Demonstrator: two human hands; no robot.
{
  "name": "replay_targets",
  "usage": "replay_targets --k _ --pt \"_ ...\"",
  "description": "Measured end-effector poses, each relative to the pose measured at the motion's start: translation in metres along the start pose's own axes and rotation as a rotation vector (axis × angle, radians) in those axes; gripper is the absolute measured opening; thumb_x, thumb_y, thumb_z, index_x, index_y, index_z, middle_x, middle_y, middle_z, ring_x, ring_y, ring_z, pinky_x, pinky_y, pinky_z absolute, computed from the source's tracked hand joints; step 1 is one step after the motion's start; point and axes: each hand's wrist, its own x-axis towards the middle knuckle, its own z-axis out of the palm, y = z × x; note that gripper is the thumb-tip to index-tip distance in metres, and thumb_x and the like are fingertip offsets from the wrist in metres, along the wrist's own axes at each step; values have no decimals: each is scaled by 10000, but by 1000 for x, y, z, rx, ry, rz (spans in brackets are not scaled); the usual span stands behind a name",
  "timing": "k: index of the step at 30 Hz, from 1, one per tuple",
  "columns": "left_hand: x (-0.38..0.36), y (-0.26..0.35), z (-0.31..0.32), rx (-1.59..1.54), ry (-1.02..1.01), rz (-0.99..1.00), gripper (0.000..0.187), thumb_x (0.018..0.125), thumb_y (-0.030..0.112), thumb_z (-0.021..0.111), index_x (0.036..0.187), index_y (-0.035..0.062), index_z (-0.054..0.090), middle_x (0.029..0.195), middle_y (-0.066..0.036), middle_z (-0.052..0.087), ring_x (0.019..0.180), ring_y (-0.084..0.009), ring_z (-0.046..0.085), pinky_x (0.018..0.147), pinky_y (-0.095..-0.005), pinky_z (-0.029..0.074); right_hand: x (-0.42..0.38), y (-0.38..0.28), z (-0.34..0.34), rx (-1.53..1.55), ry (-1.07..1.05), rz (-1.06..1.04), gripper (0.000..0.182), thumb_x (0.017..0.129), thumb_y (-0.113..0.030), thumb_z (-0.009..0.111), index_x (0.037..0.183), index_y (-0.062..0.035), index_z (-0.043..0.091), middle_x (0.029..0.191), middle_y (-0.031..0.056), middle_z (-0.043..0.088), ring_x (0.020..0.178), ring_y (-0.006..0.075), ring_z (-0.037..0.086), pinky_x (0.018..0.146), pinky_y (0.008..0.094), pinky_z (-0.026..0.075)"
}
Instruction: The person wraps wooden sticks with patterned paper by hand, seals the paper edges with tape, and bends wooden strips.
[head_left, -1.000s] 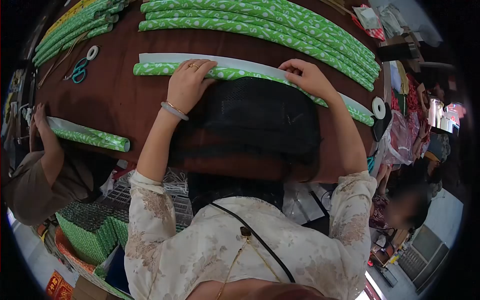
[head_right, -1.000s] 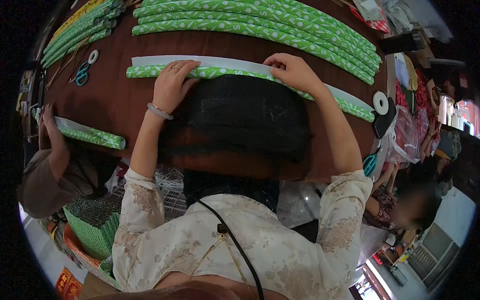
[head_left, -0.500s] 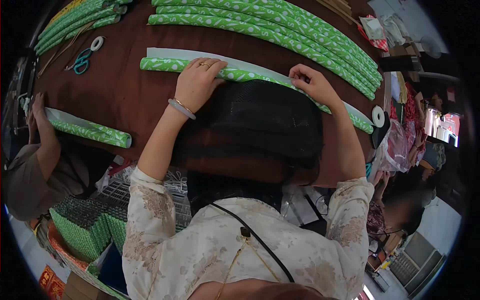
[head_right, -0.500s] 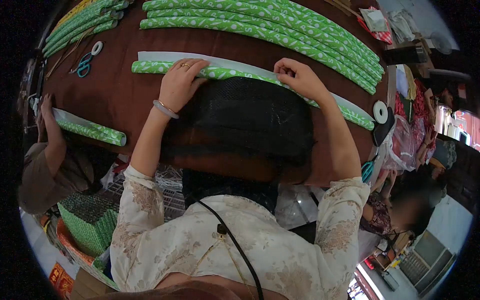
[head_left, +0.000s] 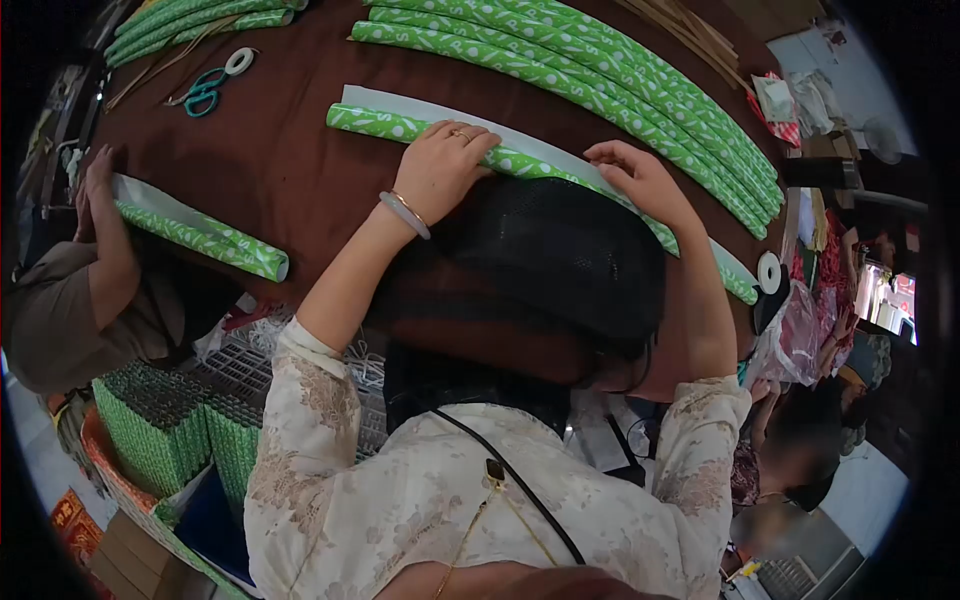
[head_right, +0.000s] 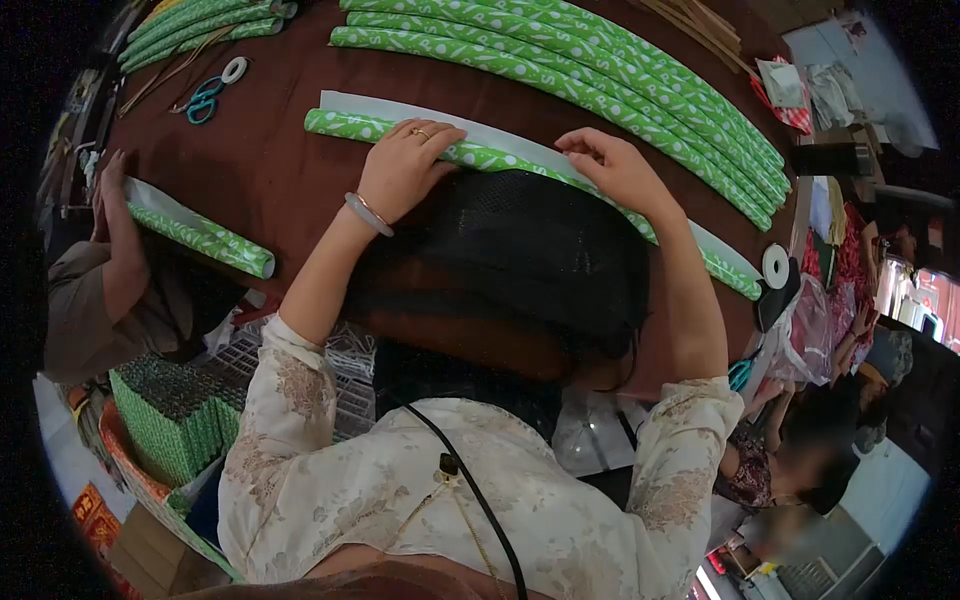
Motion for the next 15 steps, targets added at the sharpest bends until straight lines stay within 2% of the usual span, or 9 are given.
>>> replay_targets --k 7,8,9,11,15 --pt "-1 -3 3 -12 -2 -4 368 651 117 665 1001 85 557 955 -66 603 939 -235 553 846 -346 424 53 -41 44 -131 -20 -116 230 821 -129 483 1003 -22 574 922 107 598 817 200 569 749 288 438" --pt "-2 -4 4 -16 -5 -12 365 651 116 664 999 85 557 962 -65 601 941 -233 552 849 -347 422 60 -43 49 -168 -32 -128 220 841 -126 495 1023 -27 569 932 60 575 810 132 528 729 252 423" --pt "-2 -4 4 -11 -1 -19 365 651 116 664 999 85 557 962 -65 601 941 -233 552 849 -347 422 64 -44 51 -170 -38 -134 220 841 -126 495 1023 -27 569 932 60 575 810 132 528 729 252 423" --pt "-2 -3 2 -35 14 0 361 655 117 662 999 88 556 981 -61 595 939 -231 553 856 -346 418 72 -47 57 -223 -21 -207 214 811 -118 503 989 -22 574 912 112 569 811 220 562 721 291 443" --pt "-2 -4 2 -2 -55 -10 361 674 148 657 1014 87 553 1007 -50 592 961 -208 549 877 -332 404 57 -49 51 -242 58 -203 207 808 -86 514 997 -20 567 913 106 557 810 216 553 715 284 443"
